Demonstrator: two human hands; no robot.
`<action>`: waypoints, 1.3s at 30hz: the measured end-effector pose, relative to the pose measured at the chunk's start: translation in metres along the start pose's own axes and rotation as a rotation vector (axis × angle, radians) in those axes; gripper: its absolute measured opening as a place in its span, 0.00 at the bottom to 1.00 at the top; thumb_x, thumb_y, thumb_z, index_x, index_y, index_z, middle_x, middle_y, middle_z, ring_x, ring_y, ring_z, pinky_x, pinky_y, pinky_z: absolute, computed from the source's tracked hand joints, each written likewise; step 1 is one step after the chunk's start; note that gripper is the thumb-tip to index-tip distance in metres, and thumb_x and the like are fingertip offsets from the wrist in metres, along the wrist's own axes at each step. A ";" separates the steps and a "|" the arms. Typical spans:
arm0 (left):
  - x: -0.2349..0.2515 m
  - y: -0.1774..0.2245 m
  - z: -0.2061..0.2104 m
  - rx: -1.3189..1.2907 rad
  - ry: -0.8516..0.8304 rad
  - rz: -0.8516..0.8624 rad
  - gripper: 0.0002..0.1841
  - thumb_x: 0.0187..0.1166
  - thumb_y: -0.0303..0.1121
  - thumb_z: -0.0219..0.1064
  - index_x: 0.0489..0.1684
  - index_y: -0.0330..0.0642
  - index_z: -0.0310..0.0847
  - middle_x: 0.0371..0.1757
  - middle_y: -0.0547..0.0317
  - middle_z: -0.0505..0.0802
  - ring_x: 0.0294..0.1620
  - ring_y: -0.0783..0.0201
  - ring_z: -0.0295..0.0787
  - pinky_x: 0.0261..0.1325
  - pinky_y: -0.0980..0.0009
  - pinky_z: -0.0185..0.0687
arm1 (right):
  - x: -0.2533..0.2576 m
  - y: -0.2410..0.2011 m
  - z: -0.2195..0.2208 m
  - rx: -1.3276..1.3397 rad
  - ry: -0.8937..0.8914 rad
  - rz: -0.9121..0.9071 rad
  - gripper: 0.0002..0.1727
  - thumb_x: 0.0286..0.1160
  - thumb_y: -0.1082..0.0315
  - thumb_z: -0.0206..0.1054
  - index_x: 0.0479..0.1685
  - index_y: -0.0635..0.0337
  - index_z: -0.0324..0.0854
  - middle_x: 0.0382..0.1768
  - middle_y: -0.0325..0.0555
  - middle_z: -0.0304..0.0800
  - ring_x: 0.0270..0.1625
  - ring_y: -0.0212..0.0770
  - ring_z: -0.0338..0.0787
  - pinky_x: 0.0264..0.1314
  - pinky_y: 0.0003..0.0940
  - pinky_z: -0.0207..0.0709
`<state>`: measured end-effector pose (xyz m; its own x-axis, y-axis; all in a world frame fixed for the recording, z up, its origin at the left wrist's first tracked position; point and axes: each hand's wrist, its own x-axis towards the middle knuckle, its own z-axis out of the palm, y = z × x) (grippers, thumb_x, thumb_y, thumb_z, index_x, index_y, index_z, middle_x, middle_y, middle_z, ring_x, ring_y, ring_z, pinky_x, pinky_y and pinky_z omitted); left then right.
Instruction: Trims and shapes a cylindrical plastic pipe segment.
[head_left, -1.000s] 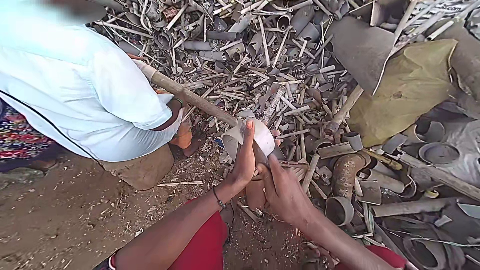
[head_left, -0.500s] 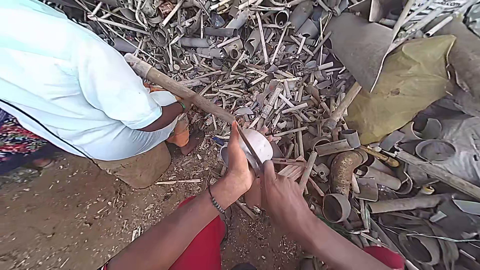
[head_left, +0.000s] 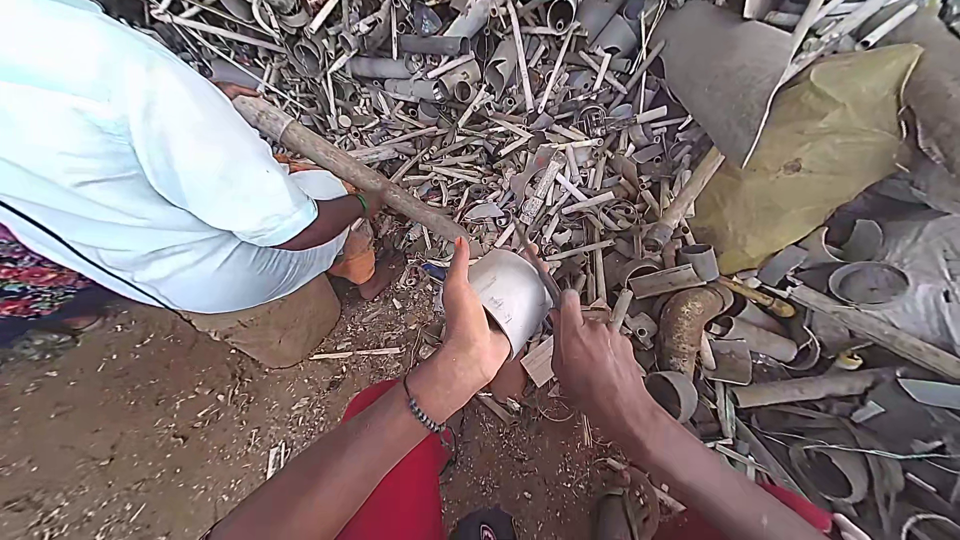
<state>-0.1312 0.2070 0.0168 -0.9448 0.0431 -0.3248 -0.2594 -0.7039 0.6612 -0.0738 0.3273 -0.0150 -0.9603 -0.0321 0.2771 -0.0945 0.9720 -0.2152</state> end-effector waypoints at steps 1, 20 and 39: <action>-0.001 0.000 0.001 0.014 0.018 0.001 0.38 0.84 0.69 0.43 0.72 0.43 0.74 0.60 0.43 0.89 0.61 0.47 0.89 0.62 0.46 0.85 | 0.002 0.001 -0.003 0.001 -0.037 0.034 0.20 0.91 0.64 0.50 0.70 0.69 0.73 0.24 0.56 0.88 0.31 0.61 0.93 0.31 0.52 0.81; 0.002 0.014 -0.001 -0.048 -0.060 -0.013 0.42 0.84 0.70 0.35 0.68 0.41 0.77 0.56 0.41 0.92 0.56 0.46 0.92 0.57 0.48 0.88 | 0.004 0.001 0.009 0.366 0.159 -0.168 0.20 0.90 0.58 0.48 0.50 0.66 0.78 0.11 0.39 0.72 0.14 0.44 0.82 0.16 0.42 0.74; 0.000 -0.004 0.000 0.108 -0.311 0.237 0.37 0.92 0.60 0.30 0.64 0.35 0.74 0.42 0.46 0.93 0.44 0.55 0.95 0.52 0.62 0.91 | -0.010 -0.020 0.014 0.730 0.032 -0.146 0.20 0.91 0.56 0.46 0.50 0.63 0.77 0.14 0.34 0.73 0.14 0.32 0.79 0.18 0.31 0.77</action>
<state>-0.1299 0.2099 0.0141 -0.9921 0.1133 0.0542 -0.0314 -0.6422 0.7659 -0.0655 0.3045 -0.0263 -0.9175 -0.1315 0.3753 -0.3817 0.5560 -0.7384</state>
